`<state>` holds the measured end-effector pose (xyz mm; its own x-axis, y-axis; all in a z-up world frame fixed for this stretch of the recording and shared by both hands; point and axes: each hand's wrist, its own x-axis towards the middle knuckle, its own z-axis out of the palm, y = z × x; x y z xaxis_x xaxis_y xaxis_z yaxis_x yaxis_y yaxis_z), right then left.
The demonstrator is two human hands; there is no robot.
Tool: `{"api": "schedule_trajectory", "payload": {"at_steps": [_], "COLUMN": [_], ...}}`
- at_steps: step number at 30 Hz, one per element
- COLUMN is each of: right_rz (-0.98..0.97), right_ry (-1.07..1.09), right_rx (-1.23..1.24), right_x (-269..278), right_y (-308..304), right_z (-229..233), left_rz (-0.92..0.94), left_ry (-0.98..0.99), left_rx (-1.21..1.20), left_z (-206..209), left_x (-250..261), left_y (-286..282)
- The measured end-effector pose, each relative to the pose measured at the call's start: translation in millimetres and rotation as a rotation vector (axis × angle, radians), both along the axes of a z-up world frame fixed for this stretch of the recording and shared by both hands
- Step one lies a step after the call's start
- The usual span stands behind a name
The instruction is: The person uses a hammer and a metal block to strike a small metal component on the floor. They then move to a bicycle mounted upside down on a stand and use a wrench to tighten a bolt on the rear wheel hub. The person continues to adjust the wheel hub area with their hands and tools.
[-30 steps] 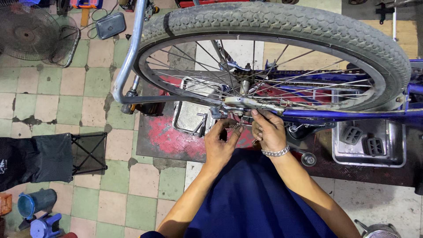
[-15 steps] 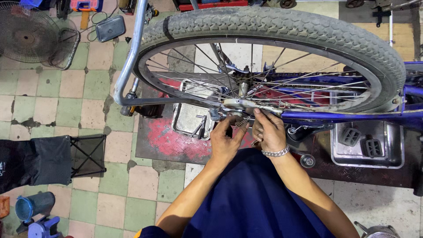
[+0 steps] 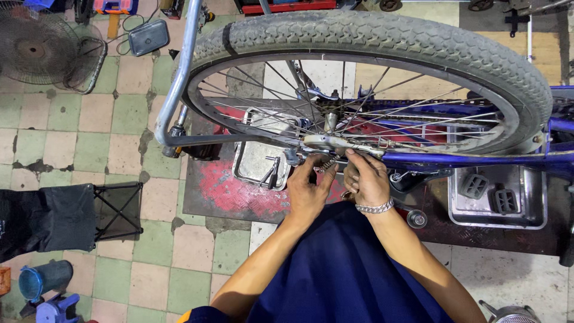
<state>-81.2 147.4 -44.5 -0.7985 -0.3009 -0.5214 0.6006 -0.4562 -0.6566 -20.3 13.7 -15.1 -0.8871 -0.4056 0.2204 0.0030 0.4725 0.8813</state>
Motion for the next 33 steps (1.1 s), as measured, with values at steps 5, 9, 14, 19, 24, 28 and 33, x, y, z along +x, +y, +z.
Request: {"api": "schedule_trajectory", "payload": {"at_steps": [5, 9, 14, 19, 24, 28, 33], "right_rz": [0.016, 0.036, 0.025, -0.022, -0.104, -0.123, -0.117], "right_ry": [0.002, 0.017, 0.004, -0.057, -0.084, -0.158, -0.159], "right_rx": [0.019, 0.029, 0.04, 0.079, 0.03, -0.035, -0.029], "right_x": [-1, -1, 0, 1, -1, -4, -1], "right_y": [-1, 0, 1, 4, 4, 3, 8], "right_z": [6, 6, 4, 1, 6, 10, 9], "left_rz": [-0.007, -0.011, -0.036, -0.089, -0.045, -0.034, 0.019], "left_ry": [-0.022, -0.029, 0.08, 0.088, -0.027, -0.04, -0.205], "left_rx": [0.022, 0.005, -0.07, -0.049, 0.061, 0.088, 0.272], "left_z": [4, 4, 9, 17, 20, 14, 9], "left_x": [-2, -4, -10, -15, -13, -15, -17], "left_y": [0, 1, 4, 5, 7, 9, 11]}}
